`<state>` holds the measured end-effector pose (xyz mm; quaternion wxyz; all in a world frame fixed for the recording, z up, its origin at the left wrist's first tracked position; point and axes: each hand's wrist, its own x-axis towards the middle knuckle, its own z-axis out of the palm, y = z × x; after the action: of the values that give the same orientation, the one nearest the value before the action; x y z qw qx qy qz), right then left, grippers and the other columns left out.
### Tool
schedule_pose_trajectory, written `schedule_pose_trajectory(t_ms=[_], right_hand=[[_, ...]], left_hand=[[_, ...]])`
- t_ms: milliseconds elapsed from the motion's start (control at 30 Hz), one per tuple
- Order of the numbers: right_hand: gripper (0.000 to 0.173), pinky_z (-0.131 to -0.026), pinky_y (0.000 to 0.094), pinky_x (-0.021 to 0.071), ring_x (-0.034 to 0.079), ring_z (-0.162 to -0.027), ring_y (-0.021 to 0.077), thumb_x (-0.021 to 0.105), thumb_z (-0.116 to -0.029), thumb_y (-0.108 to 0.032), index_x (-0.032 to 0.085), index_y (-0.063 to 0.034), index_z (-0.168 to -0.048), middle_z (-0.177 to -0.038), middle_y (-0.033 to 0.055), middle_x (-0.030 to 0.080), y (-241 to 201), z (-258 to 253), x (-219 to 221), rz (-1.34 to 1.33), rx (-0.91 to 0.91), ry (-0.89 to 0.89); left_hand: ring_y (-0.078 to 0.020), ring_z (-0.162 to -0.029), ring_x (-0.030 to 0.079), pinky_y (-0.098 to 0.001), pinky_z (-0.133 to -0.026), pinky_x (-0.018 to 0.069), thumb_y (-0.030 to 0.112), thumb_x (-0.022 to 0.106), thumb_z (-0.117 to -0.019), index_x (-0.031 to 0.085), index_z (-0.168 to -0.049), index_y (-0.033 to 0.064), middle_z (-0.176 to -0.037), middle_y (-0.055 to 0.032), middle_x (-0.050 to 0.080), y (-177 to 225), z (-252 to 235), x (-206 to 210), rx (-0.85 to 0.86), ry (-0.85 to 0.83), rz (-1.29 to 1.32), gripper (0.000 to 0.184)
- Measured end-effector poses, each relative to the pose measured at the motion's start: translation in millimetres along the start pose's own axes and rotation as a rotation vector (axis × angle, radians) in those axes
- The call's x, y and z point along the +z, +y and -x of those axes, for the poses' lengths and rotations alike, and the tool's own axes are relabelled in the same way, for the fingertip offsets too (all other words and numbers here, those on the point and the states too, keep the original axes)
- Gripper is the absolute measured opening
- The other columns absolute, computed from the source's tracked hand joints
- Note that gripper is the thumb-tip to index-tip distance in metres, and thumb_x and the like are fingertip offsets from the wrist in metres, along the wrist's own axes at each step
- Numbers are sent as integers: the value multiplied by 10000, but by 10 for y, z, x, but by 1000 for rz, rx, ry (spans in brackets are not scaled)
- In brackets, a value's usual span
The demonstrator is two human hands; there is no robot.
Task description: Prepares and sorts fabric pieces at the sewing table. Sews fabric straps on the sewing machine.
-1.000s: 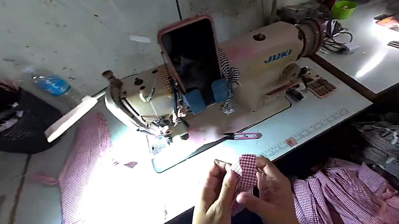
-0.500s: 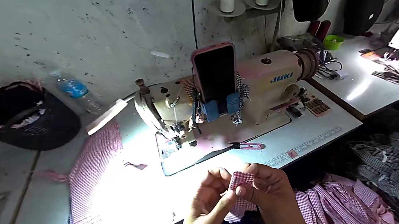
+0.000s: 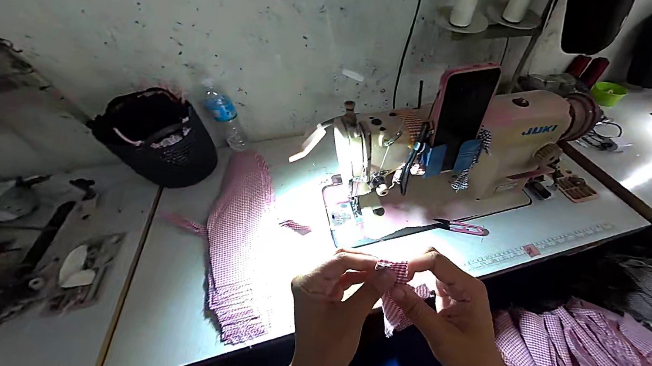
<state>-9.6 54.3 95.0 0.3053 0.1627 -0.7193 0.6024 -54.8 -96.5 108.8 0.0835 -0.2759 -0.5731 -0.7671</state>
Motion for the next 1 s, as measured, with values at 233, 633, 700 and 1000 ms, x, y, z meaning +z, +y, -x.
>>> schedule_pose_trajectory(t_ms=[233, 633, 700, 1000], right_hand=[[113, -853, 191, 536, 636, -909, 2, 694, -966, -176, 710, -67, -939, -910, -41, 697, -87, -32, 195, -7, 4, 11], [58, -898, 239, 565, 667, -923, 29, 696, -958, -145, 715, -91, -966, -922, -40, 708, -192, -85, 352, -117, 61, 39], [48, -879, 241, 573, 675, -905, 33, 697, -954, -139, 718, -97, -965, -916, -38, 714, -190, -99, 371, -126, 84, 76], [59, -811, 240, 580, 675, -865, 54, 681, -947, -98, 730, -125, -966, -893, -33, 706, -64, -269, 357, -179, 253, 146]], left_hand=[[-78, -835, 741, -253, -804, 629, 43, 761, -880, 773, -929, 76, -886, 13, 772, 86, 46, -172, -3, 47, 74, 60], [-80, -860, 735, -252, -801, 626, 112, 794, -865, 735, -990, 72, -922, 19, 762, 62, 120, -317, -22, -14, 66, 144], [-103, -857, 737, -270, -780, 635, 96, 822, -814, 693, -985, 41, -919, -5, 749, -45, 195, -329, -69, -30, 36, 220], [-58, -795, 713, -231, -762, 603, 0, 719, -885, 752, -919, 28, -856, -15, 755, -287, 342, -449, -336, -58, 84, 55]])
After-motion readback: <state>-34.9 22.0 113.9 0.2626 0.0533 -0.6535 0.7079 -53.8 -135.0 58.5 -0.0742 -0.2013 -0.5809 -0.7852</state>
